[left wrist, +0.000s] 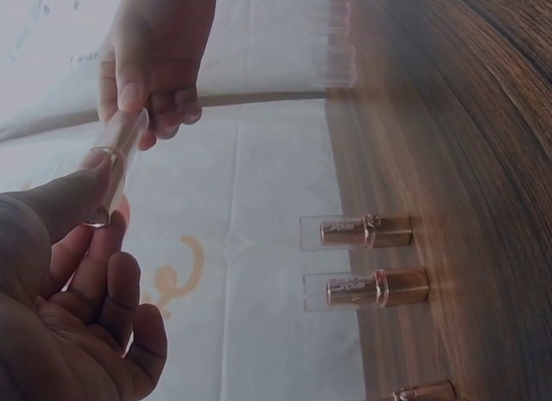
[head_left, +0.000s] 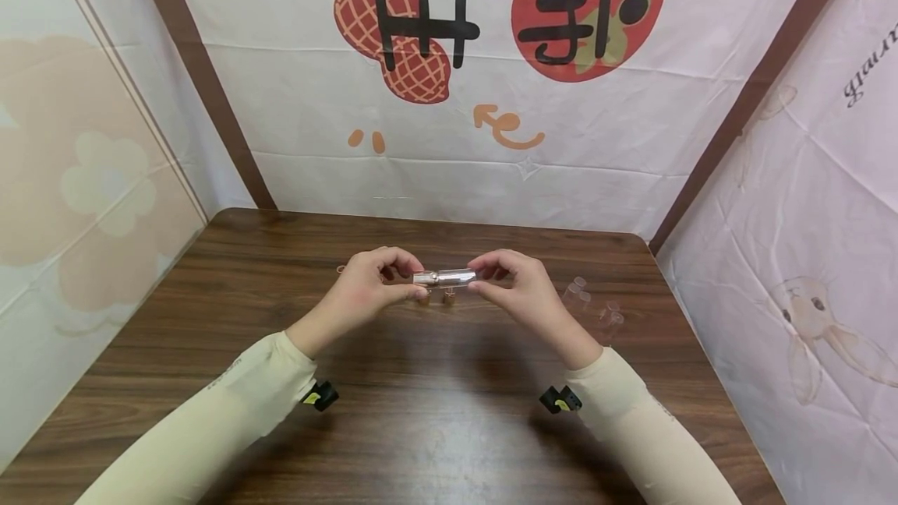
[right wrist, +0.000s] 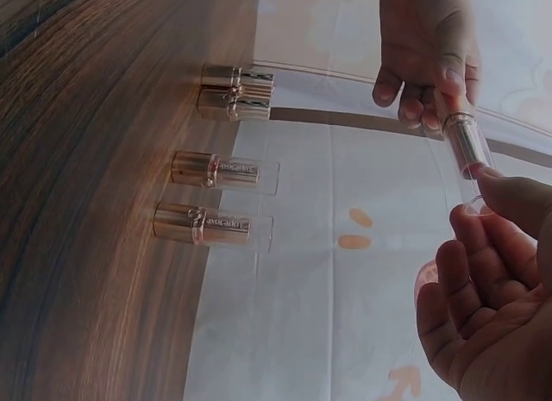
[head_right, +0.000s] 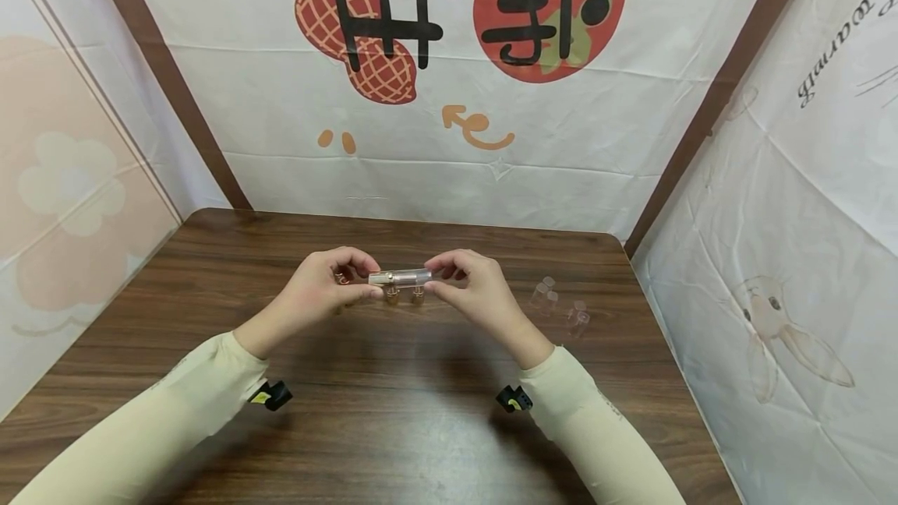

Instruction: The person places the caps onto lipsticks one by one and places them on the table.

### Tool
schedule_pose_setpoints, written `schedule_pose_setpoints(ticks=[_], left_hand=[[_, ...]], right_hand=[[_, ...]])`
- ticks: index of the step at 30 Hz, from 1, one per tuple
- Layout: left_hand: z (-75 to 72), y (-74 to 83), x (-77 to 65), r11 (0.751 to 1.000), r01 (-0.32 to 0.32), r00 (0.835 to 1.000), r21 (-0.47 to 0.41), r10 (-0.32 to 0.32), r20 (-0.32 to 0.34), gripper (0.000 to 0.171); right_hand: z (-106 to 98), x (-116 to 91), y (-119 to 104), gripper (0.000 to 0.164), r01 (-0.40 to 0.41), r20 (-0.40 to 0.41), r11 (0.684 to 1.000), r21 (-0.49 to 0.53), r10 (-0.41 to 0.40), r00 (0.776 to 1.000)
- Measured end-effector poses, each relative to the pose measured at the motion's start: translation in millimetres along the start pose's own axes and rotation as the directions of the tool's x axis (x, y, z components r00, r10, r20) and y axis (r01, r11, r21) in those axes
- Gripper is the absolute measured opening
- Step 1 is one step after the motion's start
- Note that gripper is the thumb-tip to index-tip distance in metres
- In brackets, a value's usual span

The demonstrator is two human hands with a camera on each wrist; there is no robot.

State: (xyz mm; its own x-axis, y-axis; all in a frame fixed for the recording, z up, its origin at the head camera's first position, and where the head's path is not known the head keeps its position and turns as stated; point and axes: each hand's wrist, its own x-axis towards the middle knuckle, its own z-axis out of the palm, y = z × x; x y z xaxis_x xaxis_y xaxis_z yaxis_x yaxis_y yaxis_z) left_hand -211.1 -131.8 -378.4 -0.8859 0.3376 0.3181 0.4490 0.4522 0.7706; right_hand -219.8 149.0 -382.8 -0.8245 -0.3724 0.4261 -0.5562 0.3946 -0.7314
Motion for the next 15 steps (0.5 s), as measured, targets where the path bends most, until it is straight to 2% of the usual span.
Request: schedule_pose_setpoints(ticks=[15], left_hand=[[-1.9, 2.0, -1.1, 0.999, 0.024, 0.999, -0.022, -0.024, -0.023, 0.028]], right_hand=[[5.2, 3.7, -4.6, 0.021, 0.01, -0.002, 1.0, 0.017, -0.01, 1.0]])
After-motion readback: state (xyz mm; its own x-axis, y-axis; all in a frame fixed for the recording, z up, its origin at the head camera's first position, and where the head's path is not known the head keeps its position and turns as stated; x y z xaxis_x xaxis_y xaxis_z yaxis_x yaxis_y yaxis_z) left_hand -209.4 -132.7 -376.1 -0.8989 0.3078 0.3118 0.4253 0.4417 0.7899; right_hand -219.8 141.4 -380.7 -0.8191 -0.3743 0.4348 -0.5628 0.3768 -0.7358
